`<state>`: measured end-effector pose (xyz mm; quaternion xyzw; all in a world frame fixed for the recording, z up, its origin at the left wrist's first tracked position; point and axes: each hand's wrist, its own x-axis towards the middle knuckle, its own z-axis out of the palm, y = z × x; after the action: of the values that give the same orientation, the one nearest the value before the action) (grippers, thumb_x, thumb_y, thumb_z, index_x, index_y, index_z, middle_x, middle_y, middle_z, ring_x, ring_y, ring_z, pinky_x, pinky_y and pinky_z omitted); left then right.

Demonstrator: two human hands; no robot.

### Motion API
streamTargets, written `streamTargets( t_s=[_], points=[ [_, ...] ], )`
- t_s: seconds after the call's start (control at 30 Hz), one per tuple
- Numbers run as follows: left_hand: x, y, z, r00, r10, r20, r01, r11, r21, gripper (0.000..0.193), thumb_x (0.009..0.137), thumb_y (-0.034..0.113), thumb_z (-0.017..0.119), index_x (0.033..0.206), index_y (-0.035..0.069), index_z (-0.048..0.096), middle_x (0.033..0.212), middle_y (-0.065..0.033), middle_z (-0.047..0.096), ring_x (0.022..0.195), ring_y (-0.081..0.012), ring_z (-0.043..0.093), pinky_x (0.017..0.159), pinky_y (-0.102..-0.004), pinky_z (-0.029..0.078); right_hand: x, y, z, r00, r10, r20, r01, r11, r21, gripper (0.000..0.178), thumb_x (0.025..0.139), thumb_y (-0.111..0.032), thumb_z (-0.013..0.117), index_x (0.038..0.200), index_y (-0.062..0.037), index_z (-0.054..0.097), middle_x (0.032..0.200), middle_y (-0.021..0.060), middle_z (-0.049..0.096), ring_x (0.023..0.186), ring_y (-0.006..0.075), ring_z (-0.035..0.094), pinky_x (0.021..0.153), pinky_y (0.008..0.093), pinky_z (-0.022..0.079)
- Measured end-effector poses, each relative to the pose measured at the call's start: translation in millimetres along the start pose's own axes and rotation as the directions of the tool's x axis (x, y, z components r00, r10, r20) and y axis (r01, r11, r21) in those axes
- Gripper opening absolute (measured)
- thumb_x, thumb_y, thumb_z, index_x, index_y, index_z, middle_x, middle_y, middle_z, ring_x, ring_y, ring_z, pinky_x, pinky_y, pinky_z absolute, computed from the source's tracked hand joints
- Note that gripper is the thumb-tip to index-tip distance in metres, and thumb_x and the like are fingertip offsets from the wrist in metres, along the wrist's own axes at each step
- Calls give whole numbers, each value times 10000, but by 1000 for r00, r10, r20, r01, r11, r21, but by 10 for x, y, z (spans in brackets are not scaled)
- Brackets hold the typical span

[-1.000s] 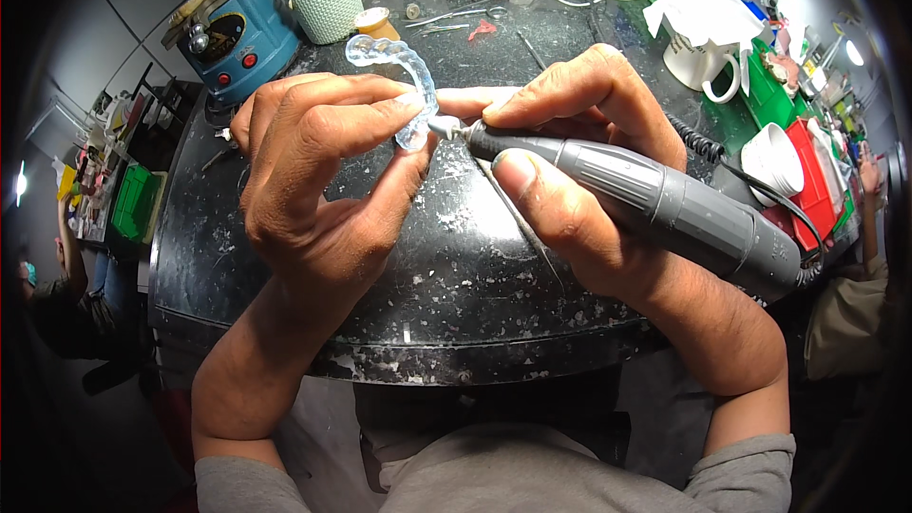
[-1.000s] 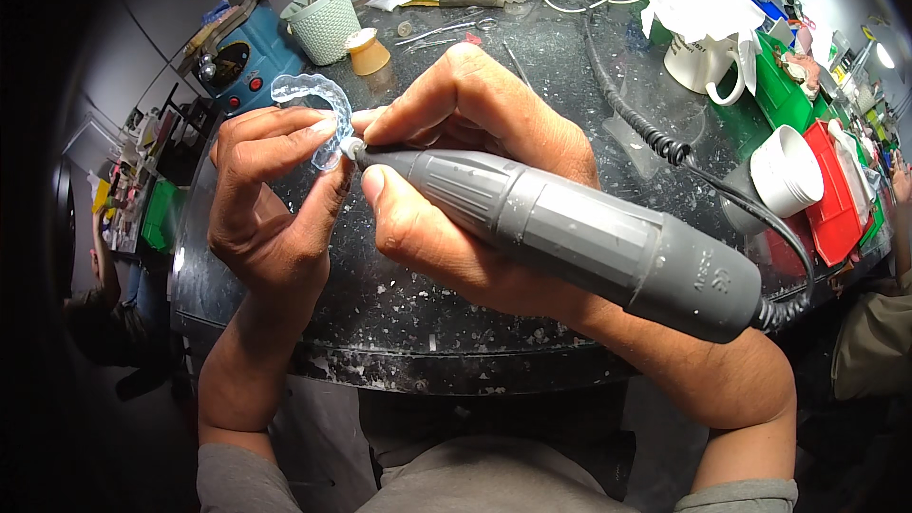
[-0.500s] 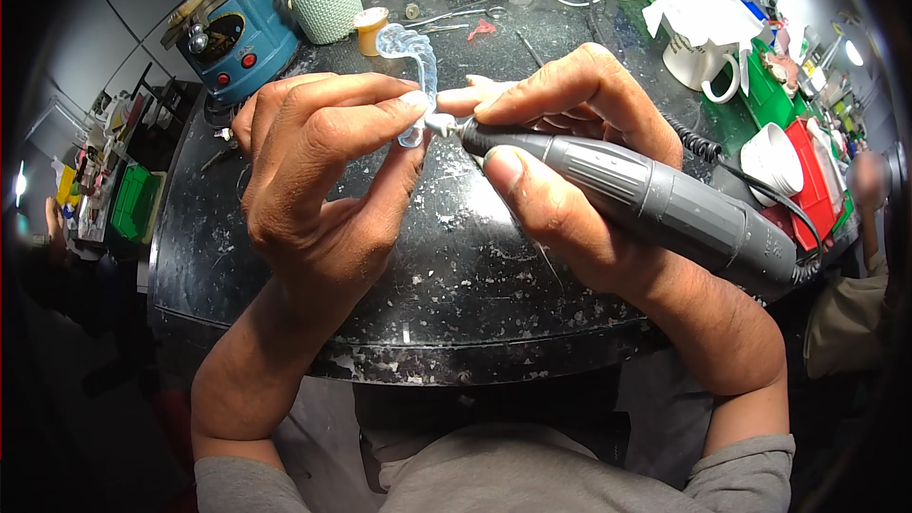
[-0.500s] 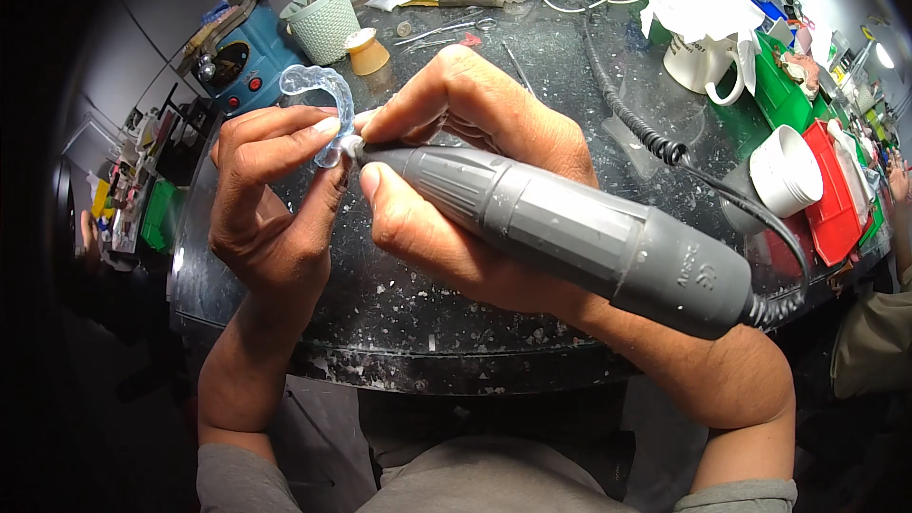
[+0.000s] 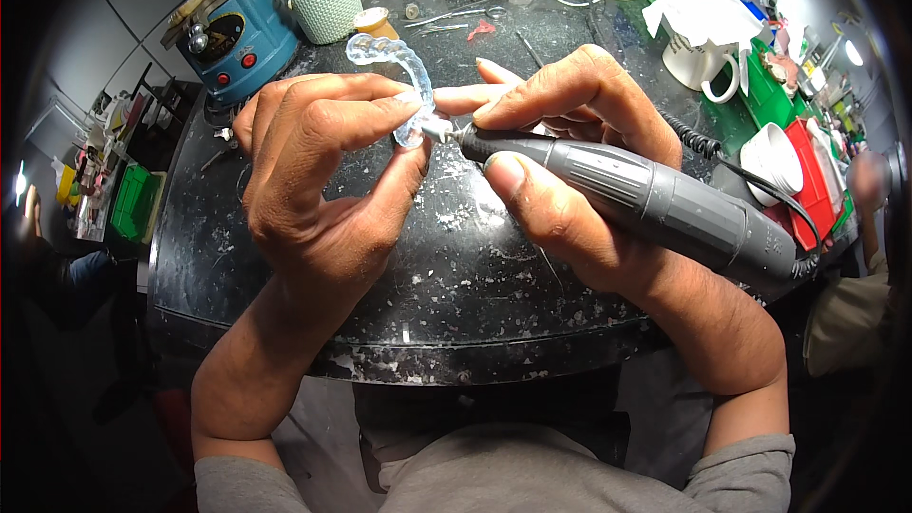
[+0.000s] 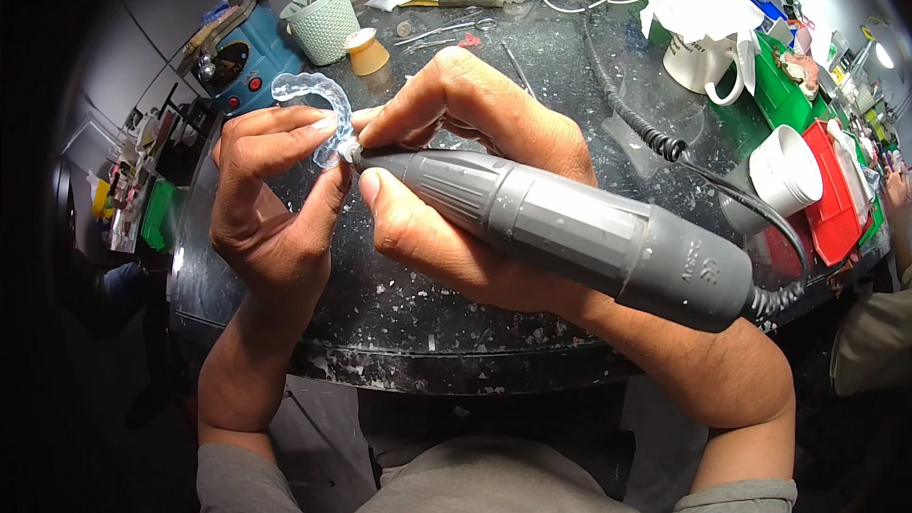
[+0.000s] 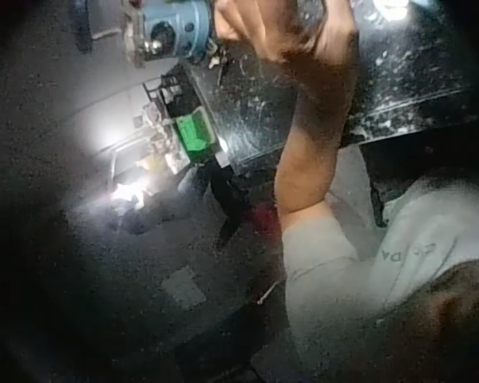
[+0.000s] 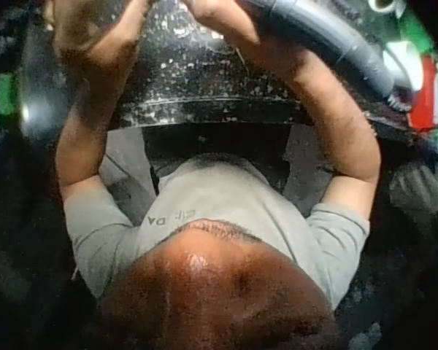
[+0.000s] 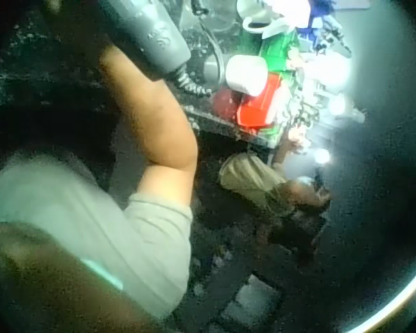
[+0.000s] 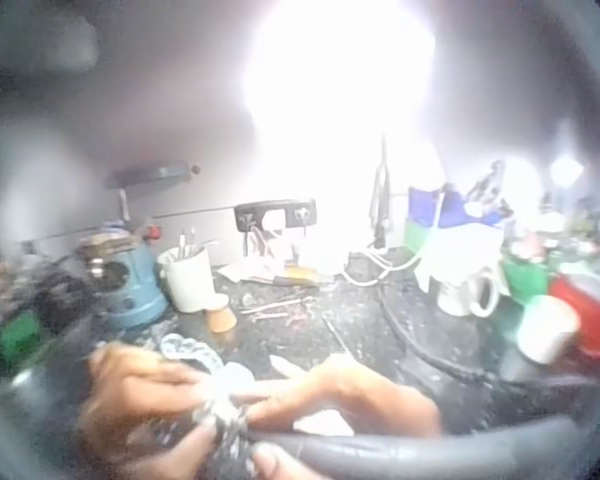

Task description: Polishing and refining the edges of a clear acrylic denture base using a rotary tool.

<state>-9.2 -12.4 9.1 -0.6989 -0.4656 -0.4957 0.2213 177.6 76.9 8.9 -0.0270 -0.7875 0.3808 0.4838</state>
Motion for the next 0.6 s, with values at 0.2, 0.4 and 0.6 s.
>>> streamTargets(
  t_s=[0.2,0.4,0.6],
  points=[
    [-2,1,-4,1000,-4,8,4,1000,16,291,680,-24,790,933,85,694,952,-56,706,915,-195,639,917,-349,377,2,4,16,1000,-10,-9,10,1000,5,229,866,-118,645,1043,9,574,987,144,685,1096,308,687,1118,552,378],
    [-15,1,23,999,-33,9,33,999,18,288,682,-22,797,930,82,695,942,-53,705,903,-192,641,925,-351,377,-3,31,-7,1000,-20,8,20,1000,-11,224,867,-105,642,1047,7,571,982,135,681,1097,313,687,1117,548,381],
    [-16,1,1,999,-32,18,31,999,26,280,681,-21,799,923,77,696,939,-53,706,899,-191,642,923,-348,379,-6,-3,19,1000,-4,2,4,1000,4,221,865,-101,641,1046,10,576,990,132,672,1099,312,686,1113,536,391]
  ],
)
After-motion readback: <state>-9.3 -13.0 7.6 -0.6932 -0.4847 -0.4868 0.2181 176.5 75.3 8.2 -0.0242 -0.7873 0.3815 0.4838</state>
